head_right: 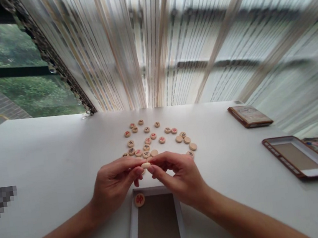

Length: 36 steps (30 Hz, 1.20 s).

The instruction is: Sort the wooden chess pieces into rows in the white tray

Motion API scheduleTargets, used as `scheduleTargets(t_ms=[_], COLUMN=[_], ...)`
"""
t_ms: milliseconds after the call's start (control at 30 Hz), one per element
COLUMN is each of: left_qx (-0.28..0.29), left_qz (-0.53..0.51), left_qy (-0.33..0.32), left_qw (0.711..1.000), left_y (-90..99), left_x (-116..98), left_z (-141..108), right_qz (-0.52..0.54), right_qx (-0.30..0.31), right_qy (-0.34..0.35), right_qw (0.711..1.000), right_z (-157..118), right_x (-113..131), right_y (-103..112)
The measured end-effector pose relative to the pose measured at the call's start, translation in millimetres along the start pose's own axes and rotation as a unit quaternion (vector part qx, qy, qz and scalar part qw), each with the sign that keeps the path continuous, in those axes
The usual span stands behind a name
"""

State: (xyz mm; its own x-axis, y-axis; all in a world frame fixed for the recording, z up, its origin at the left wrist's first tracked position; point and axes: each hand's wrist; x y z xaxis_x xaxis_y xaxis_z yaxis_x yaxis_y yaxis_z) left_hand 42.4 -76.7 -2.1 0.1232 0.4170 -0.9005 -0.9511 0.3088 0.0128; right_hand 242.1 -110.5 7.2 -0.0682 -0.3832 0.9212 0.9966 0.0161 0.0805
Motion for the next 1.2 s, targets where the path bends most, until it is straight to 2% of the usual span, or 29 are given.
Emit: scheduleTargets(t_ms=[300,633,1033,1200], left_qx=[0.01,0.017,0.059,0.063], left_qz=[0.039,-0.043,-0.145,-0.185], left_qy=[-0.011,0.02,0.086,0.148], left_qw=[0.999,0.999,0.984,0.969], left_y=[-0.4,-0.9,1.9,3.6], left_x=[-2,-2,1,2], left_z=[-2,0,6,8], right_qz=[0.025,0.063,0.175,0.224], right_qx=[-0.003,0.011,0.054,0.068], right_qy=[-0.022,-0.052,-0.156,-0.182], right_qw=[0.999,0.997,0.971,0.955], right_z=[-2,0,6,6], right_x=[-2,1,-1,-4], right_y=[-2,-3,2,3])
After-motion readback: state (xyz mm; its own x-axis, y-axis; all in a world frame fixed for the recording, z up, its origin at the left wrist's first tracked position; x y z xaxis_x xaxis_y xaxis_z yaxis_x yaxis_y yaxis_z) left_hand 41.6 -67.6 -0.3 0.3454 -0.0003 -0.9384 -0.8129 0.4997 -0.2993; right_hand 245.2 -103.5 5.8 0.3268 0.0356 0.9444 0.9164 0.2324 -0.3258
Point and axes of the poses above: each hand's wrist, its own z-axis towards the middle knuckle, its own y-axis out of the back of the hand, x = y × z, and after that the axes turned 2 degrees about -x, right-handed
